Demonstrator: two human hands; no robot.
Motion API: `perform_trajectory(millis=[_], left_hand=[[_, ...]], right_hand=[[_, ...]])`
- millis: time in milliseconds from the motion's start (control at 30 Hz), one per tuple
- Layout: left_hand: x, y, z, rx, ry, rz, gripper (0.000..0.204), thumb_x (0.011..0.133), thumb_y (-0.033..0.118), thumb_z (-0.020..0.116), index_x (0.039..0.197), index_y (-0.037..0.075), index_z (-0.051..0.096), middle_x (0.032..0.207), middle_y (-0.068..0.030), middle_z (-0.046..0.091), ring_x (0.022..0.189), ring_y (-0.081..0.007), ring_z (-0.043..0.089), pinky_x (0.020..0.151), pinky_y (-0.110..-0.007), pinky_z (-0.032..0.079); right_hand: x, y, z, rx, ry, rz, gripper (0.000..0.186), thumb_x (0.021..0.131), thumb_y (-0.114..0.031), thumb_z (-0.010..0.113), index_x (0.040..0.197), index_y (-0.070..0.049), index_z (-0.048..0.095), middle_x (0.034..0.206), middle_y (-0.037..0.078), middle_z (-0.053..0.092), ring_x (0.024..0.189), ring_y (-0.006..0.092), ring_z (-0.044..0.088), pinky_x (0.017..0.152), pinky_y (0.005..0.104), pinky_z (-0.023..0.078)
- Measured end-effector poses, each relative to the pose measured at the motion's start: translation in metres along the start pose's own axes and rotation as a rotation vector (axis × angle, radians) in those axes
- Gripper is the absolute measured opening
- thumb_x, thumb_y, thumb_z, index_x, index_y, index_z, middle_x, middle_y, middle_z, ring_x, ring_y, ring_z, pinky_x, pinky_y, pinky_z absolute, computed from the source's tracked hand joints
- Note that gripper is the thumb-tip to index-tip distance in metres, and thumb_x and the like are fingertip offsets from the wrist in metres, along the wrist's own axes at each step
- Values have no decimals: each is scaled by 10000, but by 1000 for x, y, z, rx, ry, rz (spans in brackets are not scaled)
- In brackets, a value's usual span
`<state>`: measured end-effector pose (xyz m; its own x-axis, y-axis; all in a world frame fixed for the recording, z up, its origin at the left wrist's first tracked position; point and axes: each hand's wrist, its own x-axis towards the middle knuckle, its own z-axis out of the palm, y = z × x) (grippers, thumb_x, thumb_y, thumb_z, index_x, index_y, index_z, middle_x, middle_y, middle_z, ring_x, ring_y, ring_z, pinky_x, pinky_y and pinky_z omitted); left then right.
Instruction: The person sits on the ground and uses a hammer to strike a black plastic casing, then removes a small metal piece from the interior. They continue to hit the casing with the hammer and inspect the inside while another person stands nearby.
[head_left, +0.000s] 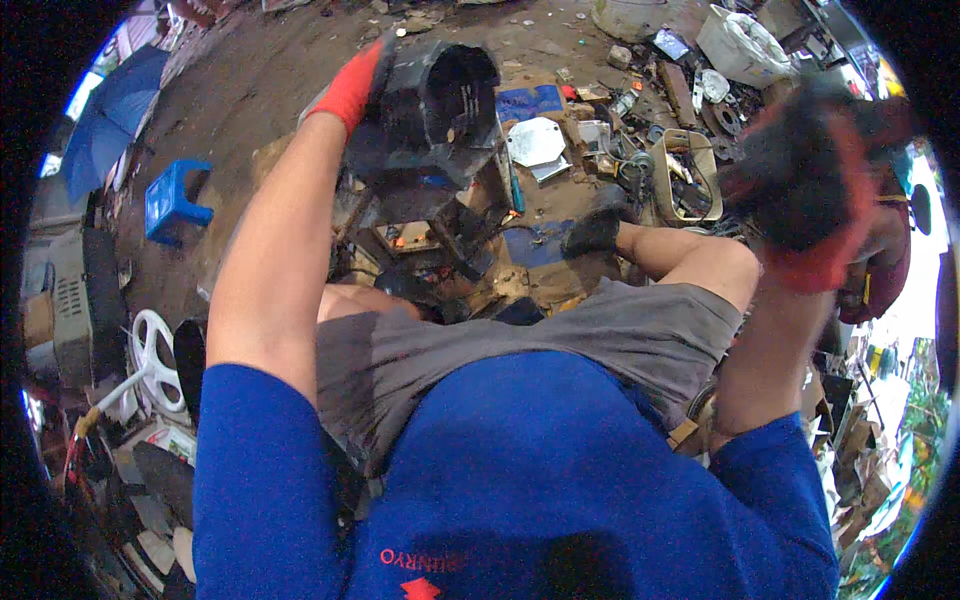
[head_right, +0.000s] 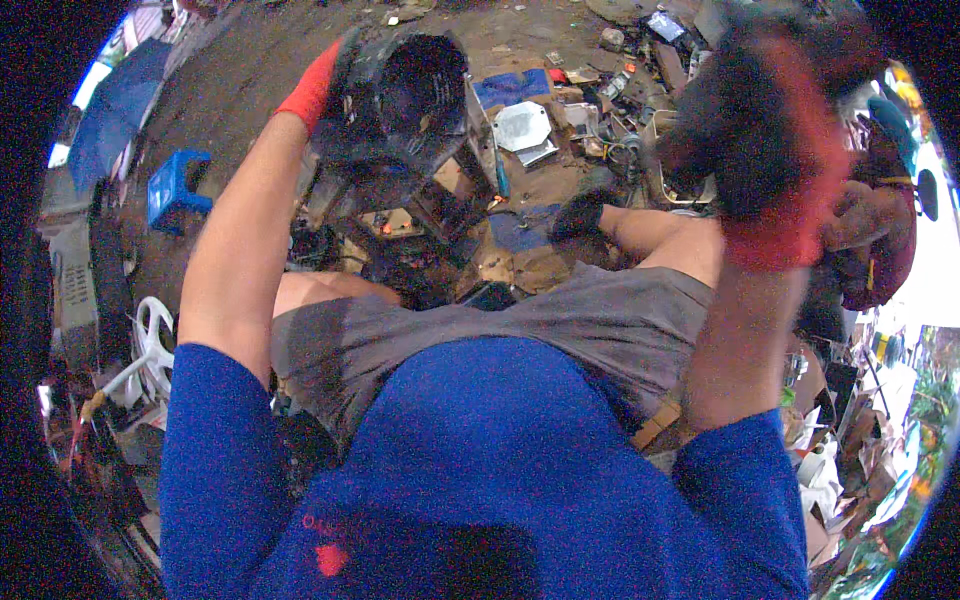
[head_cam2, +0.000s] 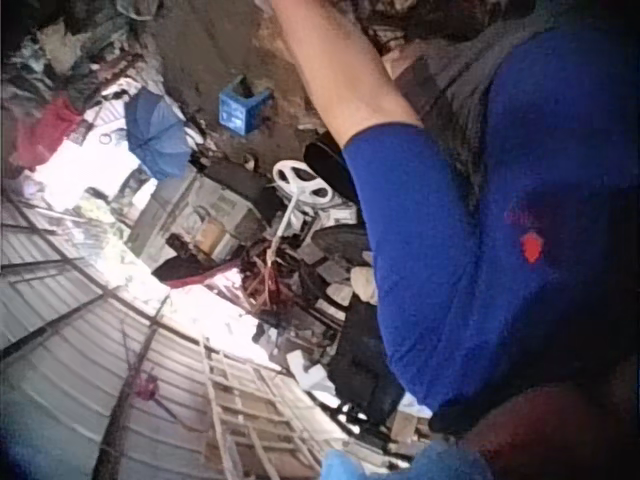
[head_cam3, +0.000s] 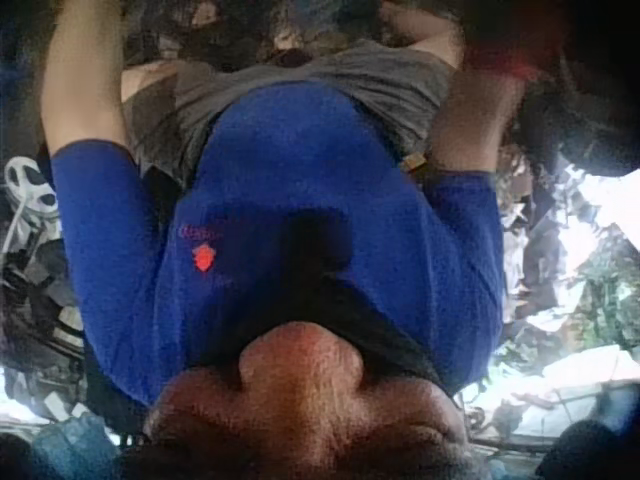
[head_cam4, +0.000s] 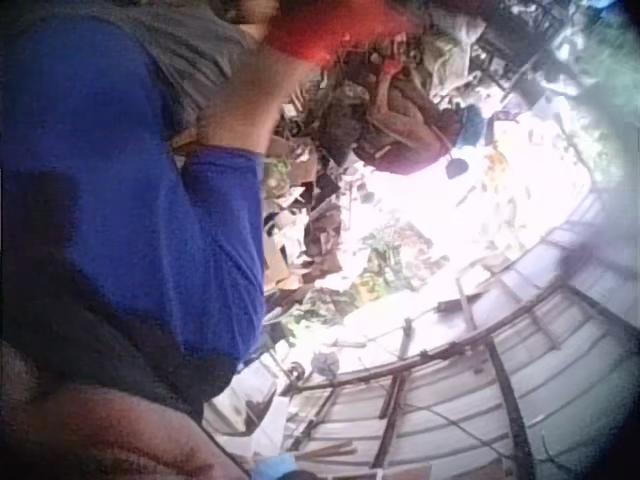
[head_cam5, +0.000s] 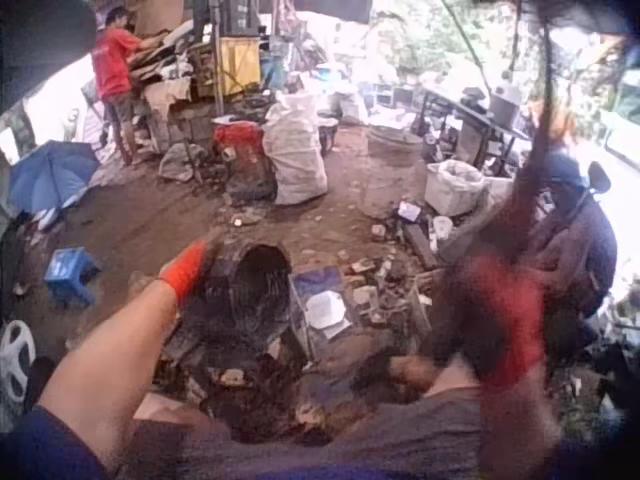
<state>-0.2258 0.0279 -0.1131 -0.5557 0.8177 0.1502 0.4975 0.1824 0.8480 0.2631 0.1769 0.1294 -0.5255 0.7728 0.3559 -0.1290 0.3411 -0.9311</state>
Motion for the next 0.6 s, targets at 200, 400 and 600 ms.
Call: perform_trajectory(millis=[200,400,600], left_hand=[[-54,90,14,289,145,42,547,858,397,597,1260,36,513,1208,-231,574,1142,-351,550,953,-406,435],[-86,187,28,670,125,-115,567,787,368,618,1210,-2,543,1140,-239,613,1099,-362,580,932,-416,443],[-110,143,-53,602,393,-198,447,773,211,543,1153,-22,568,1015,-237,659,975,-360,636,853,-406,485]], right_hand=[[-105,176,72,-134,-165,534,497,738,-307,748,1103,-4,598,962,139,663,891,222,625,802,353,481],[-111,203,83,-293,-252,812,514,740,-272,642,1202,-56,578,1045,209,647,993,334,625,861,382,476],[-106,249,97,-524,-207,949,483,771,-285,627,1160,-2,577,1141,239,611,1083,381,582,918,413,463]])
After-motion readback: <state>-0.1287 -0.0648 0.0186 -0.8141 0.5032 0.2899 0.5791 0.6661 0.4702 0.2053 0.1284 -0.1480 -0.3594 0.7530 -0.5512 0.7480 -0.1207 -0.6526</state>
